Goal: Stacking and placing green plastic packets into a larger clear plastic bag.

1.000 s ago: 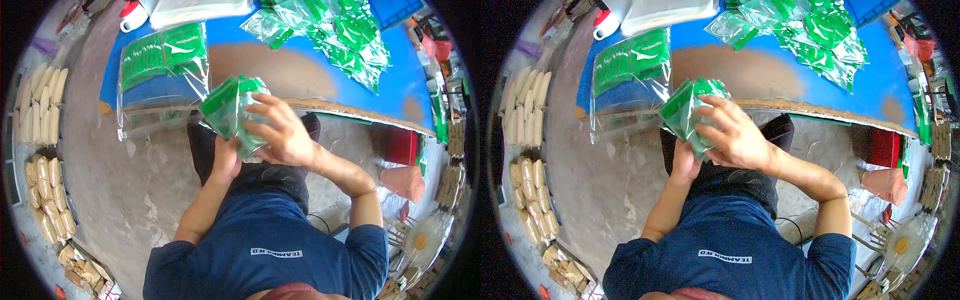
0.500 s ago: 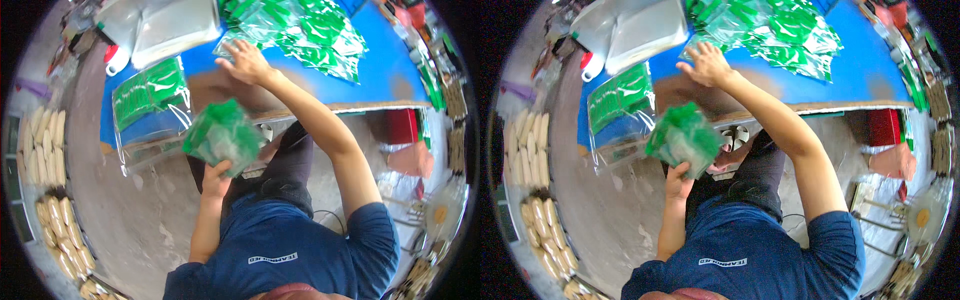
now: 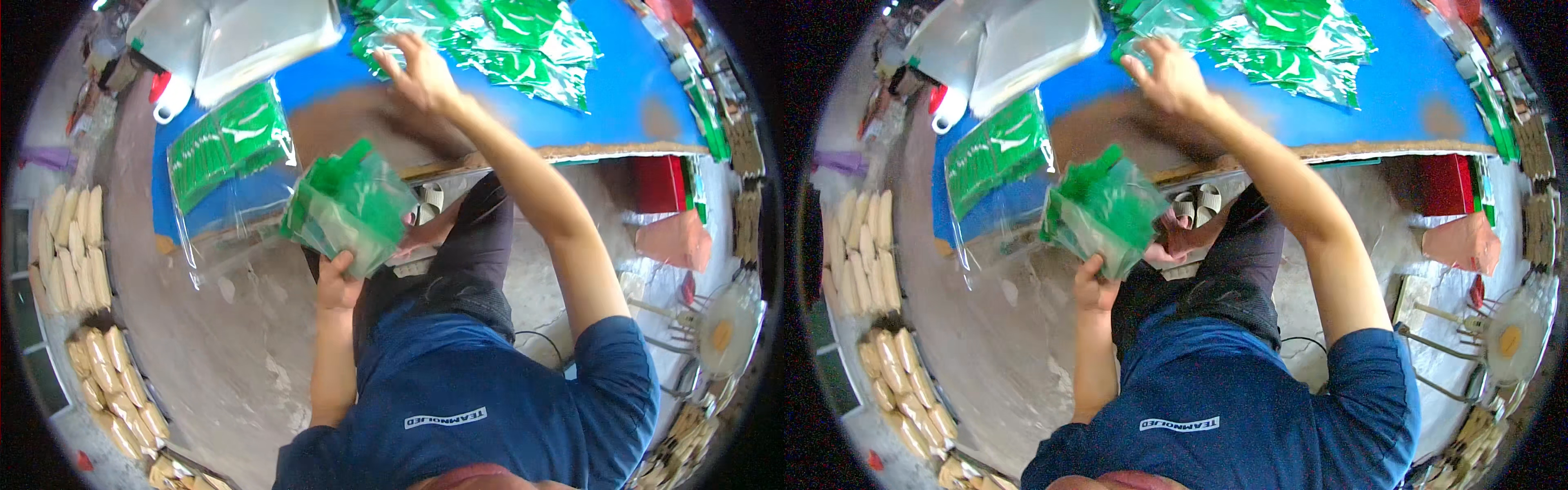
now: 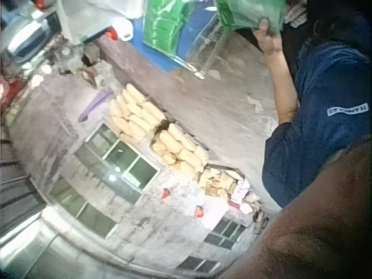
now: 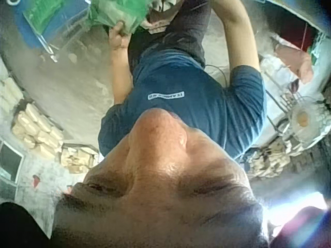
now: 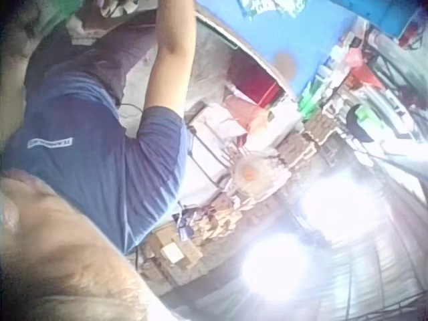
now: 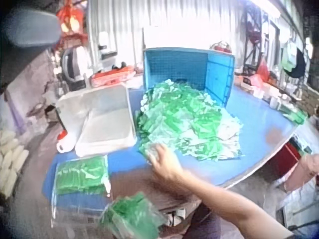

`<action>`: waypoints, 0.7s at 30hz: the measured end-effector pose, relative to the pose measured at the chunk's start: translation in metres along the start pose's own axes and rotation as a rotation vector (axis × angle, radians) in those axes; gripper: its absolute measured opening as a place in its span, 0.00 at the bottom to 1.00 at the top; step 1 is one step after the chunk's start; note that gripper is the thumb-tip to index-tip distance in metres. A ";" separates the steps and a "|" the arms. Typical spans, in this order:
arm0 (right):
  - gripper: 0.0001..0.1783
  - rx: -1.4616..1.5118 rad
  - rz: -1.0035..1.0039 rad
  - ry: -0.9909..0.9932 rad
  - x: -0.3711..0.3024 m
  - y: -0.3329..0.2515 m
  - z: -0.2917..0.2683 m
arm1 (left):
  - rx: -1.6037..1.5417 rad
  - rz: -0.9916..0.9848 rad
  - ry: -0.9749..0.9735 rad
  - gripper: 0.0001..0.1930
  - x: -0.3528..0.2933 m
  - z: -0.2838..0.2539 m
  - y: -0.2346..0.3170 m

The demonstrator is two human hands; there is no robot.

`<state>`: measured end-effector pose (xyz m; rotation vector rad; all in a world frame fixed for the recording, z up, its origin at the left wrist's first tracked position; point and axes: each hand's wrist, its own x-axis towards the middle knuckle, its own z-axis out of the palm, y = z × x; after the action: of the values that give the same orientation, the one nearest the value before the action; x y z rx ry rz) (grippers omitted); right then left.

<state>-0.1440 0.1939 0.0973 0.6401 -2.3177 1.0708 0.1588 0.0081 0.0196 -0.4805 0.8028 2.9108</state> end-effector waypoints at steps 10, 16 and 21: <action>0.25 0.252 -0.393 -0.808 -0.076 -0.037 -0.059 | -0.279 -0.012 -0.106 0.39 -0.004 -0.014 -0.014; 0.23 0.127 -0.242 -0.492 -0.040 -0.015 -0.022 | -0.184 -0.049 -0.083 0.39 0.005 -0.017 -0.011; 0.21 -0.224 -0.397 -0.758 -0.080 -0.060 -0.035 | -0.305 -0.041 -0.100 0.42 -0.015 -0.014 -0.012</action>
<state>-0.0385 0.2031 0.1004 1.5346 -2.6741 0.3999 0.1782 0.0112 0.0076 -0.3639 0.3322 3.0008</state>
